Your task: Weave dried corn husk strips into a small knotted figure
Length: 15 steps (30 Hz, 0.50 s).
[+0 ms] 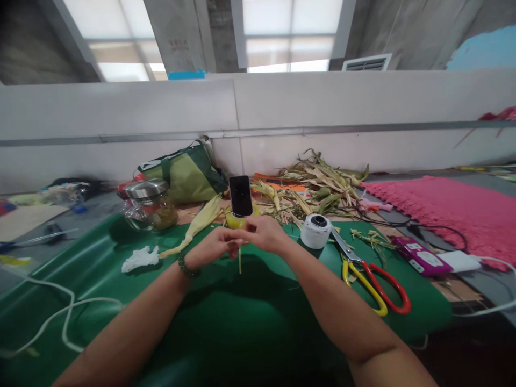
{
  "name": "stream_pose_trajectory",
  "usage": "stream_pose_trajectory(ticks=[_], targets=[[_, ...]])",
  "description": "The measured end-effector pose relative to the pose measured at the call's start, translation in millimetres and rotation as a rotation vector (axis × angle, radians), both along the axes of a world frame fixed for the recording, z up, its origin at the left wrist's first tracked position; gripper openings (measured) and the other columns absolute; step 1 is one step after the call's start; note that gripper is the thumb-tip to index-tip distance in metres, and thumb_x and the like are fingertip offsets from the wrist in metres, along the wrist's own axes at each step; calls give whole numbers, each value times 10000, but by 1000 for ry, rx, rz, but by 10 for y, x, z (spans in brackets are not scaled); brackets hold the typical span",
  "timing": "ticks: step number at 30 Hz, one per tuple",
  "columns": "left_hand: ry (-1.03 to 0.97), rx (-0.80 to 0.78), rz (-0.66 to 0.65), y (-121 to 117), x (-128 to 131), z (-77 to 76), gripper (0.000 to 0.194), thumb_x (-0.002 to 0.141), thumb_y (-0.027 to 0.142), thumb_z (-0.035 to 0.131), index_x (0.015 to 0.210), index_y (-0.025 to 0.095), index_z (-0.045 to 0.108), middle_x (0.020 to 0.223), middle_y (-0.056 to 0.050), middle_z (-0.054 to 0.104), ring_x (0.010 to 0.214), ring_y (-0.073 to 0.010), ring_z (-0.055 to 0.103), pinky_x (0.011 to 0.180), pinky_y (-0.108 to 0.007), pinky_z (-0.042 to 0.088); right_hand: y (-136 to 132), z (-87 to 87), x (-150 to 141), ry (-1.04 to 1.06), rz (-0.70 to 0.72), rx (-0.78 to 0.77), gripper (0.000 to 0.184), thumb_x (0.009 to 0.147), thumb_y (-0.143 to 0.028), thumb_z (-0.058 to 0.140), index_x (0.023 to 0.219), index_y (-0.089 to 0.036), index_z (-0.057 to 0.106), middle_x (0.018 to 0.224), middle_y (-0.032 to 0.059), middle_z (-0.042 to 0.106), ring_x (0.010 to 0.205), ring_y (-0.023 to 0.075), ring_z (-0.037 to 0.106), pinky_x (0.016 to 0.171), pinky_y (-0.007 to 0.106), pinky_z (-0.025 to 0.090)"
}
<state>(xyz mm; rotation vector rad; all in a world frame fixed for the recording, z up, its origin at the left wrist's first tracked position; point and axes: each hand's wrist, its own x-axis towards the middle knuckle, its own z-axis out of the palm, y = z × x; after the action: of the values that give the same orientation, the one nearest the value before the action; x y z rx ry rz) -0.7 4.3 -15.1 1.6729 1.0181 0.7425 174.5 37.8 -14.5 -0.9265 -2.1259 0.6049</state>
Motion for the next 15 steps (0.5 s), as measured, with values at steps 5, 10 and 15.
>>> stream_pose_trajectory(ticks=[5,10,15], targets=[[118,-7,-78,-43,69,-26,190,730,261,592,579,147,615,457,-5,566,438,-124,511,488,-241,397,16,-93,-5,-92,143,67,475,838,-397,515,444,-165,385,444,-57,307,459,65,284,475,233,183],[109,-1,-56,-73,69,3,197,698,269,644,539,162,597,448,-10,549,430,-131,486,469,-253,359,35,-108,-50,28,75,22,476,812,-392,477,431,-186,280,449,-55,230,451,68,237,461,243,172],[-68,-39,-4,4,-51,78,340,756,434,624,896,130,678,576,-18,619,533,-146,560,565,-265,435,59,-12,-16,279,-15,-68,498,808,-508,499,444,-196,364,429,-46,333,431,74,289,440,236,242]])
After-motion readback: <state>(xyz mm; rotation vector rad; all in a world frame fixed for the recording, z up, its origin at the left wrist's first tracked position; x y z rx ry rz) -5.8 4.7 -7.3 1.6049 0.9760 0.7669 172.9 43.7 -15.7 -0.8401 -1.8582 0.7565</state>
